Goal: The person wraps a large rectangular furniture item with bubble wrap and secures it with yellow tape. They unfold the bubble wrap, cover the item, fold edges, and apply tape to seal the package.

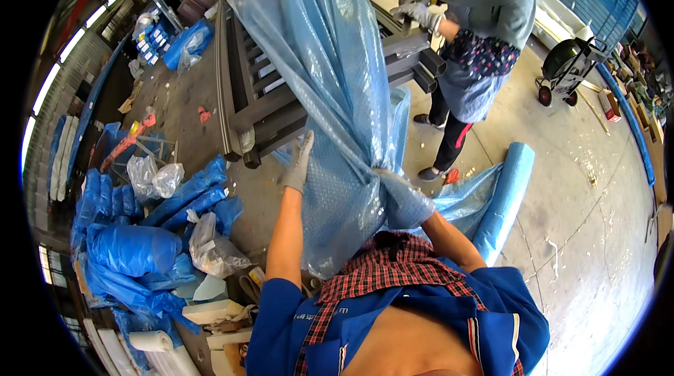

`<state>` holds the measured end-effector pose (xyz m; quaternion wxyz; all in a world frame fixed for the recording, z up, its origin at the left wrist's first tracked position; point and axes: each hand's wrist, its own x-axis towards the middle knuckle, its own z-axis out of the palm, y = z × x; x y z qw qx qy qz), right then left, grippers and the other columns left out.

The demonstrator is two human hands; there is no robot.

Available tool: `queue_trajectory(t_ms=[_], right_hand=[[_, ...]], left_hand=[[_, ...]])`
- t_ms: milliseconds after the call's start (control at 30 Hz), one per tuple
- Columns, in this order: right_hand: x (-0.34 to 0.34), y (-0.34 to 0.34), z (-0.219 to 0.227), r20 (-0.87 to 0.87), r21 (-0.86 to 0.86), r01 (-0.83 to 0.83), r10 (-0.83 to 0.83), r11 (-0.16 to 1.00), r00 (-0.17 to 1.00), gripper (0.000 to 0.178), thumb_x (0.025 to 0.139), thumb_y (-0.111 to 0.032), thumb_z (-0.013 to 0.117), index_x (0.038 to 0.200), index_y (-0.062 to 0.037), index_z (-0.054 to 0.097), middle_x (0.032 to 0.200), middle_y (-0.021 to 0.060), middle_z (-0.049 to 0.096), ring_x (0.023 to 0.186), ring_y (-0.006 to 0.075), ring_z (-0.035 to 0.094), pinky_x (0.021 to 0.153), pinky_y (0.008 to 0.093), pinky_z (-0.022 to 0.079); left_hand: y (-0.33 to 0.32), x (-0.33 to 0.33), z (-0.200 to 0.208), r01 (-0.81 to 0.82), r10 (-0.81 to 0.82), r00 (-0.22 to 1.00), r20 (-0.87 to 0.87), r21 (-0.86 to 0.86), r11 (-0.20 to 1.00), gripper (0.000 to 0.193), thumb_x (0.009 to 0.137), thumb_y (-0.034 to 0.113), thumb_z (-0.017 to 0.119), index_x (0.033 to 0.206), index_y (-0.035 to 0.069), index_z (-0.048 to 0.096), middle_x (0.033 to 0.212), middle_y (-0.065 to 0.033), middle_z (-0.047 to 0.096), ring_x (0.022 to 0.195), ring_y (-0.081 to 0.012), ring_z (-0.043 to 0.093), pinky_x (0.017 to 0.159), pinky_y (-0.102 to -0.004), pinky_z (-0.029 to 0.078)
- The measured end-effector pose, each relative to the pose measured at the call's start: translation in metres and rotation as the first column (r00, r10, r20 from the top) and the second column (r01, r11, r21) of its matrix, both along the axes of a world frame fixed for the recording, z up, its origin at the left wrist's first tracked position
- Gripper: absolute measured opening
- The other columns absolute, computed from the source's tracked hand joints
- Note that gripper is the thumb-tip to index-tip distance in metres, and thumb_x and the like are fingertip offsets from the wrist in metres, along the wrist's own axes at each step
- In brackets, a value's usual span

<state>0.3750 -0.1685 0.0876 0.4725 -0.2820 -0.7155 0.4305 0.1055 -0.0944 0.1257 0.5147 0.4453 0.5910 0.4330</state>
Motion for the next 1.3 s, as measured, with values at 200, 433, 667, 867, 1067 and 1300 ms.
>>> queue_trajectory(t_ms=[200,433,667,867,1067,1300], right_hand=[[0.010,0.035,-0.095,0.220,-0.132,-0.165,0.191,0.977,0.957,0.040,0.090,-0.019,0.053,0.127,-0.0034,0.052,0.119,0.0115,0.061,0.102,0.0208,0.061,0.089,0.0337,0.048],[-0.018,0.013,-0.066,0.282,-0.530,0.225,-0.080,0.818,0.956,0.063,0.083,-0.032,0.067,0.131,0.0017,0.043,0.115,0.0156,0.060,0.101,0.0230,0.059,0.089,0.0322,0.045],[-0.033,0.015,-0.014,0.029,-0.603,0.281,-0.331,0.747,0.943,0.095,0.082,-0.047,0.069,0.141,0.0095,0.020,0.131,0.0190,0.046,0.116,0.0219,0.049,0.096,0.0306,0.041],[-0.036,0.043,-0.061,0.044,-0.572,-0.070,0.116,0.818,0.992,0.096,0.082,-0.047,0.069,0.143,0.0049,0.016,0.127,0.0156,0.051,0.120,0.0193,0.046,0.102,0.0336,0.036],[-0.056,0.017,-0.058,0.071,-0.642,-0.033,0.102,0.766,0.992,0.090,0.072,-0.034,0.080,0.133,0.0065,0.028,0.120,0.0157,0.056,0.113,0.0219,0.053,0.097,0.0329,0.043],[-0.058,0.023,-0.083,0.094,-0.698,0.065,0.002,0.713,0.996,0.077,0.070,-0.030,0.080,0.124,0.0103,0.042,0.114,0.0152,0.061,0.106,0.0212,0.058,0.092,0.0310,0.046]], left_hand=[[0.034,0.088,-0.058,0.447,-0.399,0.818,0.414,-0.023,0.894,0.068,0.094,0.047,0.041,0.139,-0.003,0.034,0.143,-0.0157,0.037,0.132,-0.0249,0.038,0.112,-0.0357,0.030],[0.029,0.078,-0.104,0.434,-0.451,0.887,0.103,0.149,0.888,0.036,0.097,0.013,0.040,0.126,-0.003,0.053,0.132,-0.0106,0.053,0.123,-0.0170,0.049,0.107,-0.0288,0.036],[0.006,0.070,-0.103,0.233,-0.249,0.909,0.334,0.088,0.968,0.035,0.094,0.013,0.049,0.124,-0.001,0.056,0.128,-0.0097,0.057,0.119,-0.0160,0.052,0.104,-0.0260,0.039],[-0.007,0.084,-0.069,0.248,-0.233,0.965,0.124,-0.122,0.961,0.032,0.089,0.015,0.058,0.115,-0.003,0.061,0.115,-0.0115,0.063,0.106,-0.0179,0.060,0.091,-0.0265,0.049],[-0.041,0.050,-0.113,0.240,-0.243,0.907,0.345,0.053,0.969,0.030,0.084,0.018,0.067,0.105,-0.003,0.066,0.103,-0.0099,0.068,0.093,-0.0161,0.065,0.082,-0.0273,0.052],[-0.047,0.058,-0.099,0.249,-0.238,0.908,0.346,0.013,0.968,0.031,0.084,0.018,0.067,0.107,-0.003,0.066,0.102,-0.0090,0.069,0.096,-0.0166,0.065,0.085,-0.0261,0.050]])
